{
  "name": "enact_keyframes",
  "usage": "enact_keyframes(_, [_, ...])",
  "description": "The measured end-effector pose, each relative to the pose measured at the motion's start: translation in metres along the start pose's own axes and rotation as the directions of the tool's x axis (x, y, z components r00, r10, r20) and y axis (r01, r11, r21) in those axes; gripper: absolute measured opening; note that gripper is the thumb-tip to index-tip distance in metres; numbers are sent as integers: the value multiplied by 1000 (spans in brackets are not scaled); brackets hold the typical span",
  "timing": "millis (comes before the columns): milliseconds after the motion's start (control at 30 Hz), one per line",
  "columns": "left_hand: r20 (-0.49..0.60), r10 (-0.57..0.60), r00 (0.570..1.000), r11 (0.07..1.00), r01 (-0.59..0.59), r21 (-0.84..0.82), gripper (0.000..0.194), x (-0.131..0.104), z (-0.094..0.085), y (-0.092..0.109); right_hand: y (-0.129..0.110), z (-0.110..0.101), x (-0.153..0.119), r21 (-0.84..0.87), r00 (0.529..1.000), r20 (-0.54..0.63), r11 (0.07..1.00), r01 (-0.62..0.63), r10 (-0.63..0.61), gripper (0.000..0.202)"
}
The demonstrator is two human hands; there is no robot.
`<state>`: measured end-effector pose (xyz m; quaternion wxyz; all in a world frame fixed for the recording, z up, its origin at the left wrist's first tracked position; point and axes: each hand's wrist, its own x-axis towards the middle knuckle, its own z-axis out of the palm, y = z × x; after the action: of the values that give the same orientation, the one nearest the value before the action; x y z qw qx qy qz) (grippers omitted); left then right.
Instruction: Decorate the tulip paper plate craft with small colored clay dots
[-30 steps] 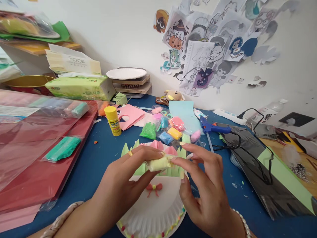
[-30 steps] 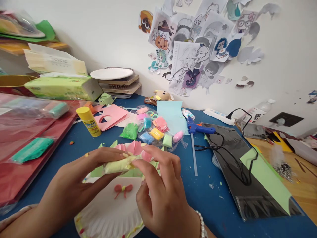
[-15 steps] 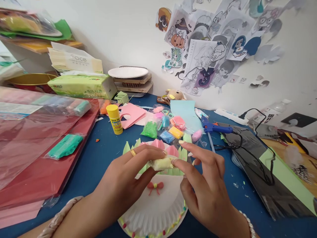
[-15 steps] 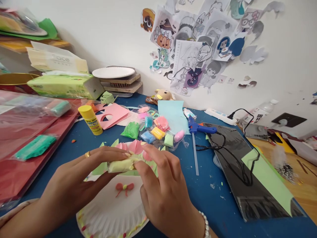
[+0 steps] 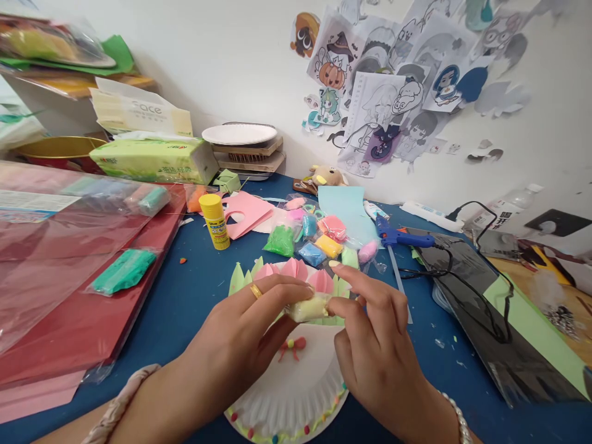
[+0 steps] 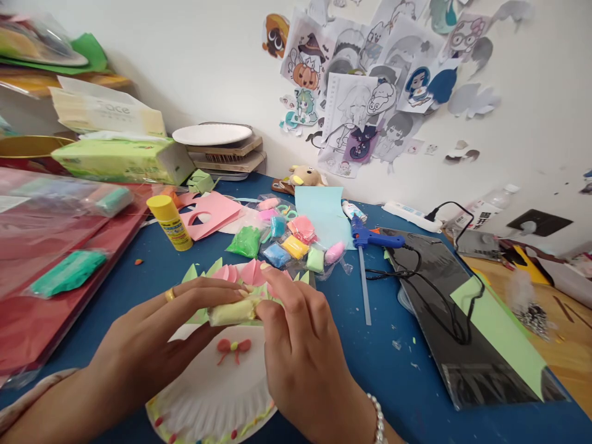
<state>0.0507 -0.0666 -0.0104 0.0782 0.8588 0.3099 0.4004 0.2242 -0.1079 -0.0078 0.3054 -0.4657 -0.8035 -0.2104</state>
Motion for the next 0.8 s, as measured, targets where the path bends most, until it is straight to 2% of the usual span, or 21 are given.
enact_keyframes(200, [36,9,999,1000,-8,-28,20,-1,1,0,-1,4,-4,5,999,-13,999,-33,33,18])
enact_keyframes(400, [-56,-60,997,998,59,-26,15,4,-2,-3,1,2,-4,160,993,-20,981,-108,113,36])
enact_keyframes(667, [-44,-32,999,999,33,22,19,1,-1,-4,5,1,-3,26,999,-35,1000,-13,14,33])
enact_keyframes(800, [-70,-7,998,1000,9,22,20,-1,3,-6,2,2,-3,4,999,-26,1000,-19,19,30])
